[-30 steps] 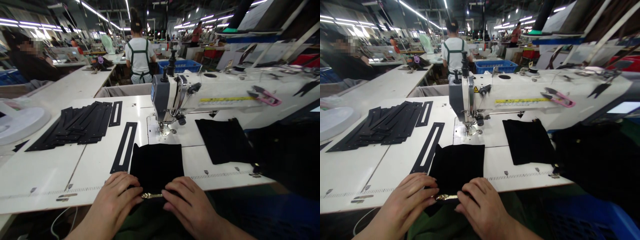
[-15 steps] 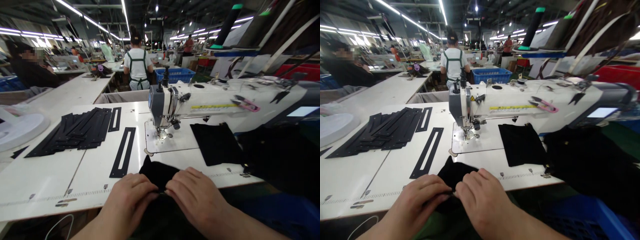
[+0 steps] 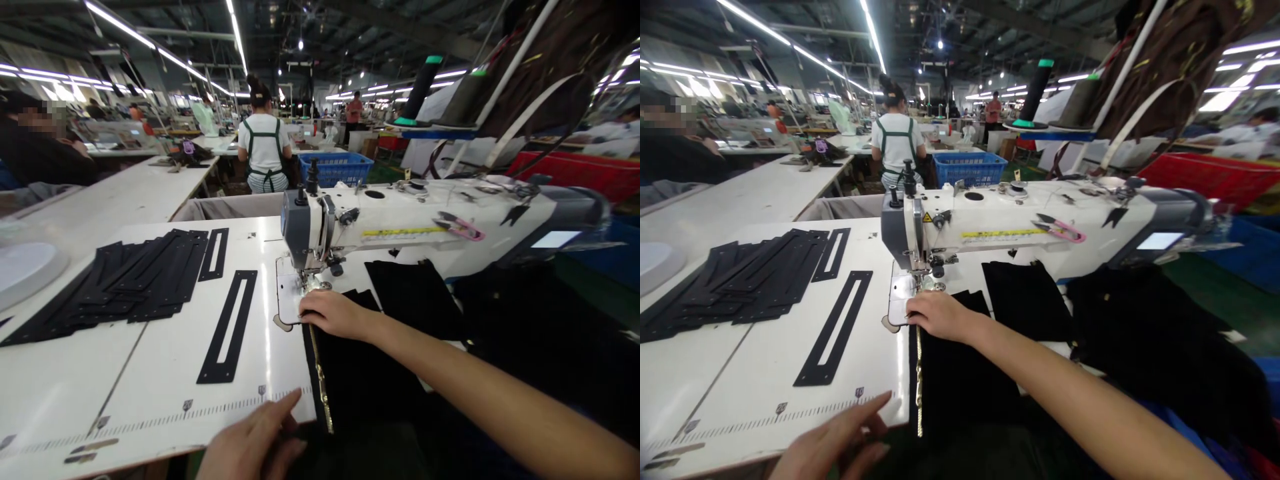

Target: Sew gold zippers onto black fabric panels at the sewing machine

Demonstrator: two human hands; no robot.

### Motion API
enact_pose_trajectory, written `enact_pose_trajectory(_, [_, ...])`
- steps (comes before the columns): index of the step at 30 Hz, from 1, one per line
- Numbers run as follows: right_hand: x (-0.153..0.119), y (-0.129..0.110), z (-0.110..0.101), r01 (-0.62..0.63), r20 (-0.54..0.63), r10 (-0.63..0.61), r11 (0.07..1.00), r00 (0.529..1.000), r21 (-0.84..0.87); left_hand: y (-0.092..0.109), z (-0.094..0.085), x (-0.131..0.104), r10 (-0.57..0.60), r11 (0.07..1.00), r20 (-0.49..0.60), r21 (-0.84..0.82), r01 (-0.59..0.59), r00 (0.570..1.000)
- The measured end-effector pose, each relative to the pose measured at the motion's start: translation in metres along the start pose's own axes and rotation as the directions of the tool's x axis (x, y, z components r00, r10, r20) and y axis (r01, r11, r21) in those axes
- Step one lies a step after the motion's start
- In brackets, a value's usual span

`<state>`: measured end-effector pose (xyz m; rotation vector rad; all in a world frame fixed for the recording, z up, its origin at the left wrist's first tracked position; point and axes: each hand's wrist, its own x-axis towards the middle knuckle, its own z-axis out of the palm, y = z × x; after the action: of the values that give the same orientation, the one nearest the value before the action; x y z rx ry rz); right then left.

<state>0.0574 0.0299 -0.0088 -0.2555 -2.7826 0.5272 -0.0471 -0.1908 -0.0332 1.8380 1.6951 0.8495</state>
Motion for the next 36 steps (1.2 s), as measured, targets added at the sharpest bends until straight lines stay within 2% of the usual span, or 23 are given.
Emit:
enact_pose_trajectory(1, [0.006,0.002,0.011,0.008,-0.015,-0.008,1.0,1.0,0.011,-0.002,-0.007,0.006,0.045,0.985,-0.048,0.169,-0.036,0.998])
enact_pose_trajectory(2, [0.008,0.002,0.017,0.001,-0.042,0.0,1.0,0.999,0.022,-0.003,-0.014,0.015,0.091,0.949,-0.052,0.308,-0.071,0.994])
enact_pose_trajectory(4, [0.001,0.003,0.021,-0.029,-0.123,0.031,0.999,0.992,0.021,-0.003,-0.023,0.037,0.142,0.866,0.024,0.482,-0.136,0.99])
enact_pose_trajectory(6, [-0.022,0.013,0.015,-0.093,-0.188,0.086,0.995,0.978,-0.029,-0.004,-0.026,0.057,0.142,0.814,0.141,0.547,-0.197,0.98])
enact_pose_trajectory(8, [-0.057,0.033,0.007,-0.202,-0.213,0.173,0.972,0.961,-0.123,-0.006,-0.026,0.071,0.129,0.792,0.223,0.564,-0.235,0.966])
enact_pose_trajectory(10, [-0.091,0.054,-0.002,-0.346,-0.259,0.288,0.914,0.922,-0.213,-0.008,-0.025,0.077,0.131,0.78,0.242,0.573,-0.251,0.961])
enact_pose_trajectory(12, [-0.112,0.065,-0.009,-0.446,-0.337,0.35,0.854,0.874,-0.269,-0.01,-0.026,0.08,0.15,0.768,0.233,0.584,-0.261,0.961])
enact_pose_trajectory(14, [-0.114,0.061,-0.014,-0.518,-0.365,0.409,0.808,0.836,-0.281,-0.012,-0.027,0.082,0.167,0.755,0.232,0.595,-0.275,0.958])
enact_pose_trajectory(16, [-0.102,0.047,-0.014,-0.597,-0.306,0.522,0.76,0.796,-0.257,-0.014,-0.027,0.084,0.173,0.743,0.246,0.604,-0.29,0.954])
enact_pose_trajectory(20, [-0.076,0.023,-0.011,-0.726,-0.192,0.705,0.684,0.683,-0.07,-0.016,-0.027,0.088,0.139,0.737,0.273,0.614,-0.284,0.952])
enact_pose_trajectory(22, [-0.071,0.019,-0.011,-0.723,-0.224,0.712,0.689,0.665,0.045,-0.016,-0.027,0.089,0.116,0.738,0.288,0.615,-0.277,0.95])
enact_pose_trajectory(24, [-0.071,0.019,-0.012,-0.657,-0.329,0.646,0.748,0.688,0.096,-0.015,-0.027,0.091,0.1,0.74,0.302,0.615,-0.274,0.948])
enact_pose_trajectory(26, [-0.071,0.023,-0.011,-0.556,-0.419,0.518,0.83,0.745,0.038,-0.014,-0.027,0.092,0.088,0.744,0.308,0.613,-0.268,0.947])
enact_pose_trajectory(27, [-0.071,0.025,-0.01,-0.516,-0.423,0.461,0.857,0.78,-0.017,-0.013,-0.026,0.092,0.08,0.747,0.304,0.612,-0.259,0.949])
enact_pose_trajectory(29, [-0.07,0.027,-0.007,-0.485,-0.355,0.41,0.861,0.84,-0.153,-0.011,-0.026,0.092,0.062,0.755,0.294,0.611,-0.237,0.954])
enact_pose_trajectory(31, [-0.066,0.023,-0.006,-0.504,-0.295,0.419,0.798,0.858,-0.331,-0.009,-0.025,0.092,0.047,0.76,0.293,0.61,-0.224,0.955])
enact_pose_trajectory(33, [-0.059,0.012,-0.006,-0.491,-0.287,0.399,0.719,0.871,-0.492,-0.007,-0.024,0.092,0.036,0.761,0.301,0.61,-0.221,0.953])
enact_pose_trajectory(34, [-0.055,0.004,-0.005,-0.455,-0.273,0.364,0.712,0.89,-0.534,-0.007,-0.023,0.093,0.029,0.76,0.305,0.612,-0.219,0.952])
enact_pose_trajectory(36, [-0.048,-0.013,0.001,-0.339,-0.206,0.271,0.79,0.94,-0.51,-0.006,-0.022,0.094,0.013,0.758,0.315,0.616,-0.215,0.949])
